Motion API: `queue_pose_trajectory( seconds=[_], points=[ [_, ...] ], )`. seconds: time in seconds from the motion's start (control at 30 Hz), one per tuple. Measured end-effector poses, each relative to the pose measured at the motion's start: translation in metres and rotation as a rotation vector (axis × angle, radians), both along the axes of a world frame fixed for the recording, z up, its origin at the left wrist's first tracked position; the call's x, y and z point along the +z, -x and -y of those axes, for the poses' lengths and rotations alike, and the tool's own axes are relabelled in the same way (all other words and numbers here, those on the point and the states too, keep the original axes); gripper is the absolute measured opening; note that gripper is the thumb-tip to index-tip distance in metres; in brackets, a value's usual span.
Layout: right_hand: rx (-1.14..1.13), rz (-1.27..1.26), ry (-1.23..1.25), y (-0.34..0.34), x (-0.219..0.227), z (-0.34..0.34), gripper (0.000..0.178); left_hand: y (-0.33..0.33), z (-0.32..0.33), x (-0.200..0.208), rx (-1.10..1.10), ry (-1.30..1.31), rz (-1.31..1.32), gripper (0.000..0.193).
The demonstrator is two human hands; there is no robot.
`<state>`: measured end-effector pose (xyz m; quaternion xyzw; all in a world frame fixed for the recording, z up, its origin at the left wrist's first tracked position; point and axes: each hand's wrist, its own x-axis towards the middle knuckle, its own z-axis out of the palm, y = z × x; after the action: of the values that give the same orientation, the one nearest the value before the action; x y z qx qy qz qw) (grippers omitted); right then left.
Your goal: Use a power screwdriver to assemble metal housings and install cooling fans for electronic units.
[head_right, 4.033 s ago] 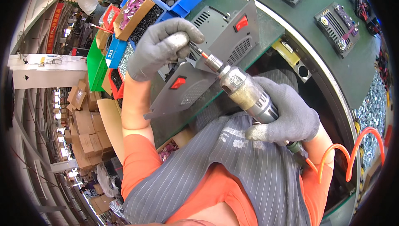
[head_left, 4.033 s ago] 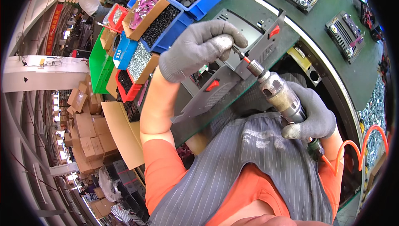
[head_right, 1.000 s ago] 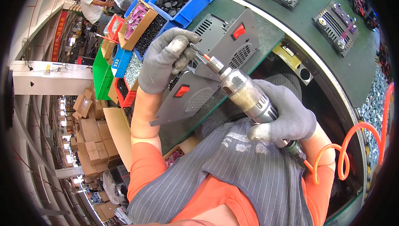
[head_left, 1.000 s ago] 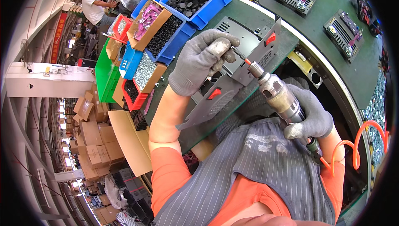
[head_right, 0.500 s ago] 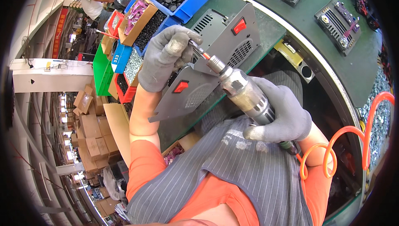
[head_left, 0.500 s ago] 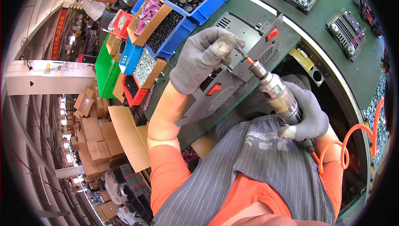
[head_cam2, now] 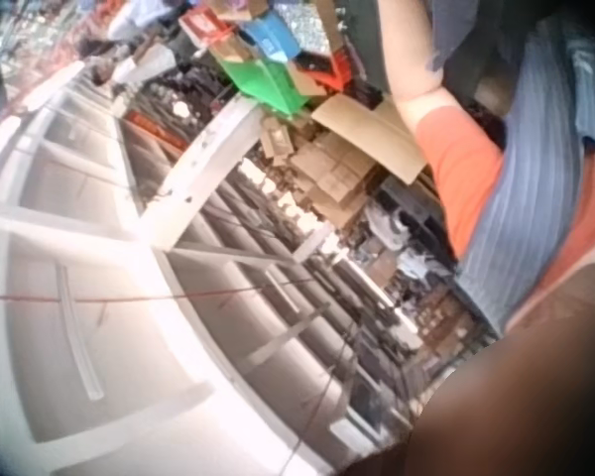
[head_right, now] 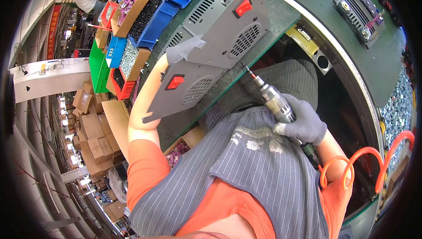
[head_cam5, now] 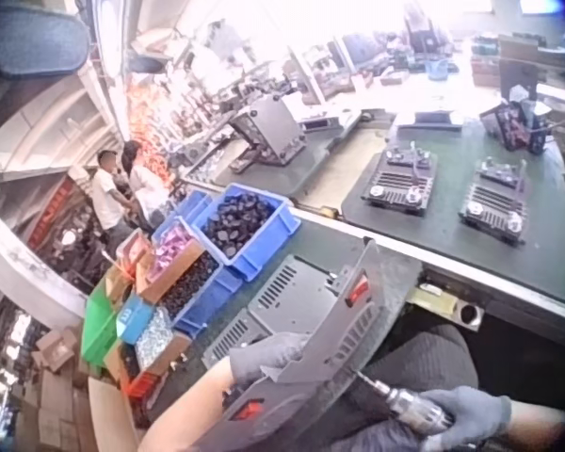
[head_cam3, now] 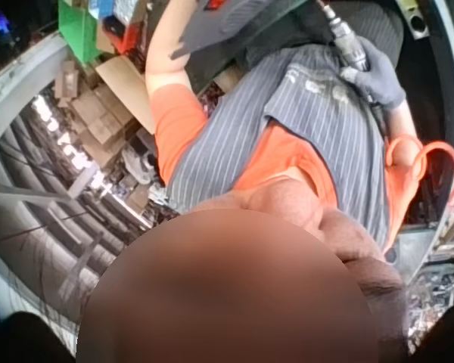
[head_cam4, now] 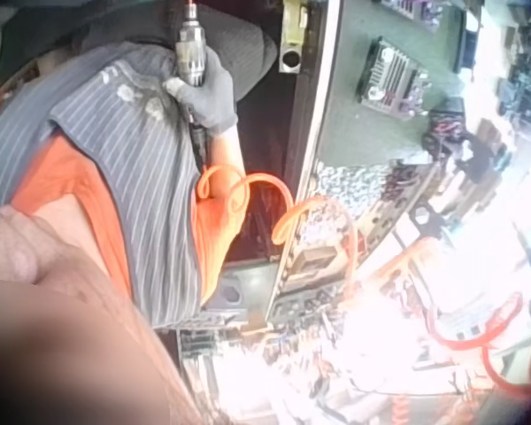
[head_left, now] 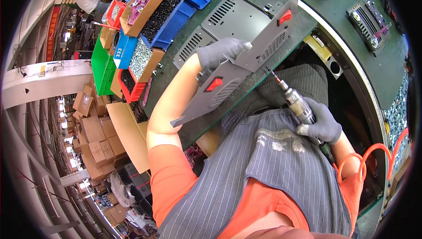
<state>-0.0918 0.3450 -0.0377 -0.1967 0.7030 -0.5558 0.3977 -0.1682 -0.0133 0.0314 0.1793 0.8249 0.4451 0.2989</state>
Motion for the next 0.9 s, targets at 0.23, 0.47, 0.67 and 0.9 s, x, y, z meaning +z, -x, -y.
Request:
queue_pose_trajectory(
  seconds=[0.23, 0.47, 0.67, 0.9],
  points=[
    [-0.012, 0.034, 0.115, 0.008, -0.014, 0.012, 0.079, 0.007, 0.012, -0.014, -0.263, -0.204, -0.306, 0.03],
    [0.012, 0.011, 0.058, 0.017, -0.011, 0.018, 0.075, 0.008, 0.008, -0.015, -0.208, -0.131, -0.197, 0.03],
    [0.011, -0.019, 0.037, 0.016, -0.006, 0.014, 0.075, -0.005, 0.003, -0.036, 0.817, -0.66, 0.334, 0.03],
    [-0.156, 0.095, 0.076, 0.006, 0.004, -0.016, 0.093, -0.024, 0.04, -0.037, 1.049, -1.354, 0.593, 0.029]
  ],
)
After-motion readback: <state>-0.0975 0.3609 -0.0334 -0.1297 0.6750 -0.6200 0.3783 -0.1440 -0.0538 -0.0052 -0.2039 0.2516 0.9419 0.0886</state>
